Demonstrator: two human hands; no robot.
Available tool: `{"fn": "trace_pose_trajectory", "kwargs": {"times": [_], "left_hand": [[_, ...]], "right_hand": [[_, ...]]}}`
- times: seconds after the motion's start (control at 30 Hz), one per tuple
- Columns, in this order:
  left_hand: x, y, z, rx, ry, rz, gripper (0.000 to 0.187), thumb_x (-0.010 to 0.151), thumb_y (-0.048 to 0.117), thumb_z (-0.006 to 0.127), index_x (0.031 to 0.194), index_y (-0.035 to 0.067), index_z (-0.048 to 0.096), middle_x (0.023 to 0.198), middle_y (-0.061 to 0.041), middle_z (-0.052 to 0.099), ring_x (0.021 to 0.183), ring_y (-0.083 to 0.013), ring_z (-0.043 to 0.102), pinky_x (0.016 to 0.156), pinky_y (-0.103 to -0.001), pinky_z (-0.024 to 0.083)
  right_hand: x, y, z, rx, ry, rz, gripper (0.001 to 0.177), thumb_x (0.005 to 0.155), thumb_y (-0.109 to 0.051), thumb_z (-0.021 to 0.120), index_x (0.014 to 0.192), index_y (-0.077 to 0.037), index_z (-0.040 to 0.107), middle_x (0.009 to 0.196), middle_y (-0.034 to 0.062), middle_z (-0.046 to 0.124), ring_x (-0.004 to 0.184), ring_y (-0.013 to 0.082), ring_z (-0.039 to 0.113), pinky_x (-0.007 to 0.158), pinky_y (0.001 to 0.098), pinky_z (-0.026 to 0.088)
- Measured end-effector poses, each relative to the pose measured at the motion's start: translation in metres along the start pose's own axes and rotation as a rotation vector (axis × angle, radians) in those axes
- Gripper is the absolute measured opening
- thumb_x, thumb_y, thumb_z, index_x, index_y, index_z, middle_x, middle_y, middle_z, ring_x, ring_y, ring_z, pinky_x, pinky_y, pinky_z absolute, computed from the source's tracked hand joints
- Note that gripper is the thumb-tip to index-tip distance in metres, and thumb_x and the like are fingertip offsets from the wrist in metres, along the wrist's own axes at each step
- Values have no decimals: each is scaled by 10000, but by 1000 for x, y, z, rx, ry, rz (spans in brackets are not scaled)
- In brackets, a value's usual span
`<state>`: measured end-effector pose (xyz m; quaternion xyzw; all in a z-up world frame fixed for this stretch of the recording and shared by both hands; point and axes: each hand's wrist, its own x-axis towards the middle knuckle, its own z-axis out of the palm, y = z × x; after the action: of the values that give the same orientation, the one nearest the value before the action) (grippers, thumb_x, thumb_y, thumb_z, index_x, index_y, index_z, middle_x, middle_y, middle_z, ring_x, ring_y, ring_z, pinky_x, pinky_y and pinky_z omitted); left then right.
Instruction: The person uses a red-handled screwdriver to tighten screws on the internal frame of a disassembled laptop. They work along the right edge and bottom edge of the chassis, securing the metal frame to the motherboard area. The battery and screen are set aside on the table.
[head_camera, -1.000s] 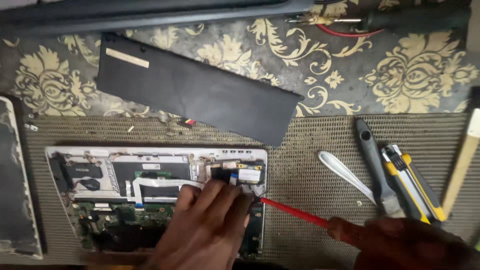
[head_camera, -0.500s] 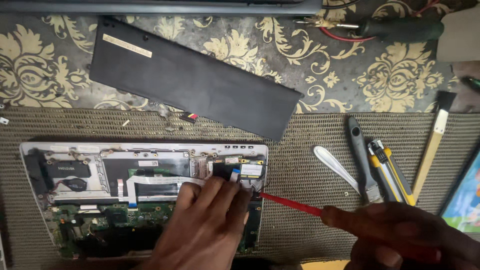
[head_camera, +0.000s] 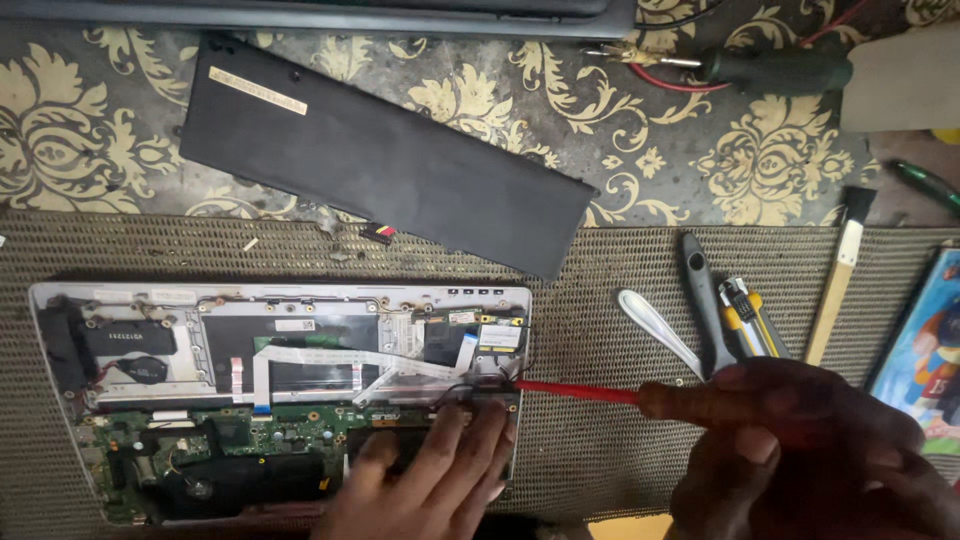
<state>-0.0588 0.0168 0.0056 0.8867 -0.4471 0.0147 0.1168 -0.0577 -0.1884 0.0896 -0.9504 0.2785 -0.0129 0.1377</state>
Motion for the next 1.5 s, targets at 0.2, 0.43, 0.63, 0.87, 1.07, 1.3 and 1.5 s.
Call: {"fn": "trace_pose_trajectory", "kwargs": {"times": [0.2, 0.43, 0.63, 0.87, 1.07, 1.3, 1.5], "left_hand": [[-15, 6, 6, 206, -148, 124, 718, 1053, 628, 517, 1511, 76, 540, 1581, -67, 499, 1260, -222, 507, 716, -382, 432], [-7, 11, 2, 252, -140, 115, 590, 1043, 588, 520, 1266, 78, 717, 1546, -74, 546, 1240, -196, 514, 777, -378, 359], [-10, 13, 4, 280, -196, 110, 613, 1002, 548, 485, 1352, 59, 602, 1602, -81, 468, 1267, -189, 501, 742, -368, 394], [-21, 15, 9, 157, -230, 54, 651, 970, 350, 405, 1579, 123, 427, 1671, -178, 337, 1353, -249, 476, 710, -389, 445], [-22, 20, 17, 180, -190, 71, 743, 1001, 554, 463, 1564, 70, 433, 1645, -196, 377, 1345, -253, 479, 685, -371, 453], [-25, 21, 16, 208, -153, 43, 681, 1017, 477, 391, 1579, 96, 439, 1653, -165, 390, 1342, -225, 484, 746, -376, 398], [-25, 19, 20, 163, -161, 64, 677, 999, 410, 397, 1574, 53, 415, 1649, -208, 370, 1343, -256, 496, 700, -369, 427]], "right_hand": [[-9, -9, 9, 88, 127, 38, 472, 1221, -35, 525, 792, -186, 652, 1062, -74, 592, 960, -2, 489, 1090, 262, 249], [-28, 27, 21, 370, 308, -32, 196, 1180, -57, 495, 1032, 69, 469, 991, 137, 595, 798, 168, 571, 746, 258, 418], [-27, 8, 12, 415, 360, -102, 222, 1133, -51, 452, 1088, 86, 283, 1010, 201, 491, 854, 254, 618, 668, 292, 489], [-31, -1, -19, -227, 96, -91, 546, 1115, -10, 474, 995, -414, 822, 1079, -252, 603, 1056, -32, 442, 1116, 243, 184], [-36, -9, -24, -247, 60, -14, 235, 1039, -94, 567, 980, -299, 663, 984, -281, 602, 967, -60, 471, 1063, 234, 238], [-36, -7, -18, -196, 48, -103, 389, 1018, -80, 523, 918, -418, 688, 930, -375, 550, 906, -114, 361, 1084, 222, 193], [-40, -6, -15, 352, 168, 4, 264, 993, 75, 498, 1209, -19, 378, 1185, -13, 637, 1030, 5, 571, 1039, 193, 254]]}}
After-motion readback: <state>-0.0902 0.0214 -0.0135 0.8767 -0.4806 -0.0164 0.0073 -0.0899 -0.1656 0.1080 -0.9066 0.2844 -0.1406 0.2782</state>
